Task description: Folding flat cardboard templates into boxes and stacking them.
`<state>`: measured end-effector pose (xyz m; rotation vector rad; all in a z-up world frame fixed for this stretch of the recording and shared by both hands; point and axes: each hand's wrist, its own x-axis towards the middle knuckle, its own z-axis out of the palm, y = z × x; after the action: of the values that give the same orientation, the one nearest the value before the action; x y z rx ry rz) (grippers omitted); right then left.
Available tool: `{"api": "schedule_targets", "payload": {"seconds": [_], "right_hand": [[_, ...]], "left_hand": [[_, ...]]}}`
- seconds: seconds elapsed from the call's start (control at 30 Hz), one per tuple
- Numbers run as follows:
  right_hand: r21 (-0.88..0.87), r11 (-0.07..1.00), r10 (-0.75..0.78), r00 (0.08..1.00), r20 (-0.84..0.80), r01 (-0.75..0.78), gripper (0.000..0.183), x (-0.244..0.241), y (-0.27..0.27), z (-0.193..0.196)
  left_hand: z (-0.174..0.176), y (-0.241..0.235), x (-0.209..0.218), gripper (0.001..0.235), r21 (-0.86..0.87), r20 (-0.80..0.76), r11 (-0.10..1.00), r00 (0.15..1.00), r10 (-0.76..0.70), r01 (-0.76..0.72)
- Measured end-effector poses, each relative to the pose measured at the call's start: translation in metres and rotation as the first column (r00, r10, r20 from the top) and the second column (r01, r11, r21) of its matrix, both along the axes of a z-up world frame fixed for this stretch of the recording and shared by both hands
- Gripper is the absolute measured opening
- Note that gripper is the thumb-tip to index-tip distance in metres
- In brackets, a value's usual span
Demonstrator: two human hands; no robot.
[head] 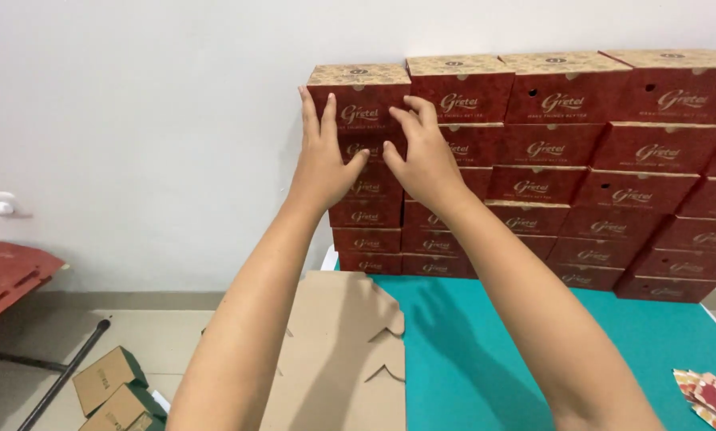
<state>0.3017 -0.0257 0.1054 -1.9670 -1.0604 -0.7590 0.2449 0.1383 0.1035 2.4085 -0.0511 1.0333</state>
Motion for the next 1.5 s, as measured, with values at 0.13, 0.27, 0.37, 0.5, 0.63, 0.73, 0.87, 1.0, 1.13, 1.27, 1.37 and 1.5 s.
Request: {"api": "schedule_targets", "payload": {"seconds": [0.13, 0.27, 0.37, 0.5, 0.63, 0.73, 0.87, 1.0, 1.13, 1.27, 1.37, 1.5], "right_hand": [[-0.074, 0.993, -0.086, 0.996, 0.032, 0.089, 0.044, 0.021, 0.007, -0.008], [-0.110, 0.983, -0.130, 0.980, 0.151, 0.148, 0.042, 0.023, 0.003, -0.014], [-0.135, 0.986, -0.076, 0.988, 0.131, 0.094, 0.042, 0.003, -0.008, -0.025], [-0.235, 0.970, 0.093, 0.990, 0.108, -0.066, 0.042, -0.050, -0.027, -0.058], [-0.455, 0.858, 0.281, 0.959, 0.033, -0.236, 0.048, -0.124, -0.046, -0.134], [-0.655, 0.619, 0.422, 0.887, -0.187, -0.433, 0.052, -0.192, -0.052, -0.188], [-0.695, 0.408, 0.514, 0.778, -0.361, -0.592, 0.076, -0.249, -0.056, -0.244], [-0.736, 0.408, 0.460, 0.818, -0.345, -0.540, 0.062, -0.251, -0.055, -0.252], [-0.737, 0.412, 0.454, 0.822, -0.344, -0.536, 0.046, -0.243, -0.059, -0.230], [-0.804, 0.387, 0.472, 0.846, -0.247, -0.451, 0.062, -0.251, -0.062, -0.239], [-0.801, 0.379, 0.470, 0.842, -0.264, -0.463, 0.057, -0.249, -0.063, -0.236], [-0.734, 0.323, 0.439, 0.781, -0.444, -0.598, 0.050, -0.237, -0.062, -0.213]], "left_hand": [[-0.004, 0.007, 0.024, 0.088, 0.047, -0.067, 0.997, 0.996, 0.058, -0.055], [-0.011, 0.009, 0.028, 0.089, 0.096, -0.100, 0.993, 0.992, 0.078, -0.068], [-0.023, 0.007, 0.008, 0.085, 0.126, -0.158, 0.990, 0.984, 0.076, -0.056], [-0.051, 0.003, -0.060, 0.073, 0.286, -0.366, 0.957, 0.929, 0.056, 0.055], [-0.126, 0.003, -0.167, 0.075, 0.551, -0.632, 0.790, 0.752, 0.185, 0.269], [-0.179, 0.006, -0.247, 0.078, 0.415, -0.873, 0.857, 0.397, 0.282, 0.304], [-0.240, 0.021, -0.310, 0.100, 0.389, -0.834, 0.906, 0.480, 0.271, 0.165], [-0.245, 0.019, -0.330, 0.102, 0.404, -0.814, 0.912, 0.481, 0.325, 0.068], [-0.167, -0.010, -0.333, 0.069, 0.281, -0.904, 0.959, 0.341, 0.256, 0.026], [-0.172, -0.006, -0.331, 0.061, 0.300, -0.896, 0.954, 0.348, 0.277, 0.015], [-0.171, -0.008, -0.329, 0.064, 0.311, -0.901, 0.950, 0.327, 0.286, 0.025], [-0.173, -0.006, -0.327, 0.070, 0.282, -0.913, 0.959, 0.311, 0.265, 0.010]]}}
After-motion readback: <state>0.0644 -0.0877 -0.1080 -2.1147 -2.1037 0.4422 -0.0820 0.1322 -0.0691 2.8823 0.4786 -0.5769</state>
